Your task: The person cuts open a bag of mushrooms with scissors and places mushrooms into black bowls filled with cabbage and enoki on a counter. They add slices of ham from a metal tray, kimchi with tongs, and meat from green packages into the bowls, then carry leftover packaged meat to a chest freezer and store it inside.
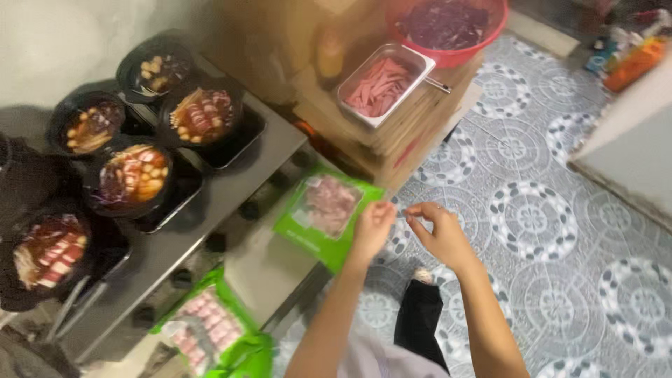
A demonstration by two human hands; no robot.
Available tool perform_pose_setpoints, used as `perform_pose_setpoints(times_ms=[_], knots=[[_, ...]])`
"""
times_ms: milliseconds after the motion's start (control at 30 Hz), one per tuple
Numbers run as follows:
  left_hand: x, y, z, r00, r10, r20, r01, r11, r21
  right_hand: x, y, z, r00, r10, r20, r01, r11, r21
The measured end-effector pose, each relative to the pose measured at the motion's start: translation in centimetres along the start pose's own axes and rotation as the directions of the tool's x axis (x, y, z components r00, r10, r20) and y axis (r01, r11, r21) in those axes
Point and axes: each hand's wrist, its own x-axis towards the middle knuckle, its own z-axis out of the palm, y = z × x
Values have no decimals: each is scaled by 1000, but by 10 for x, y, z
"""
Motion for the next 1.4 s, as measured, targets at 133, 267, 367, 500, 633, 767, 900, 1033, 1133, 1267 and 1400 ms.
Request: perform_pose_setpoints(times_ms=[133, 267, 367, 500, 633, 767, 900, 1033, 1133, 1267, 1400], knots=[[94, -20, 40, 925, -292, -242, 204, 921, -332, 99, 79, -45, 989, 12, 147, -15, 1000, 24], [184, 0, 53, 689, -535, -489, 305, 826, -474, 214, 139, -64, 953, -201, 228, 197, 980, 42], [235, 2, 53, 657, -483, -579, 246, 863, -441, 299, 169, -54, 927, -253, 278, 264, 964, -4], [295, -1, 41, 584, -480, -655, 247, 874, -420, 411, 188, -11, 866, -391, 311, 400, 916, 36], [322, -2, 20, 543, -469, -697, 201, 878, -434, 479, 197, 39, 765, -488, 421, 580, 806, -119], [337, 3, 12, 359, -252, -899, 578, 816, 2, 512, 200, 72, 570, -617, 542, 733, 681, 4], [339, 11, 18, 296, -116, -948, 545, 836, 68, 535, 197, 89, 423, -628, 653, 804, 592, 49], [307, -2, 77, 119, -205, -971, 339, 928, -154, 542, 196, 88, 180, -642, 745, 883, 439, 165], [273, -9, 116, -66, -217, -974, 112, 968, -223, 524, 179, 83, -36, -744, 667, 865, 311, 393], [214, -28, 163, -276, -274, -921, -175, 957, -232, 472, 135, 78, -270, -704, 657, 817, 193, 543], [142, -29, 198, -481, -276, -832, -277, 948, -154, 394, 69, 75, -362, -705, 610, 652, 276, 706]])
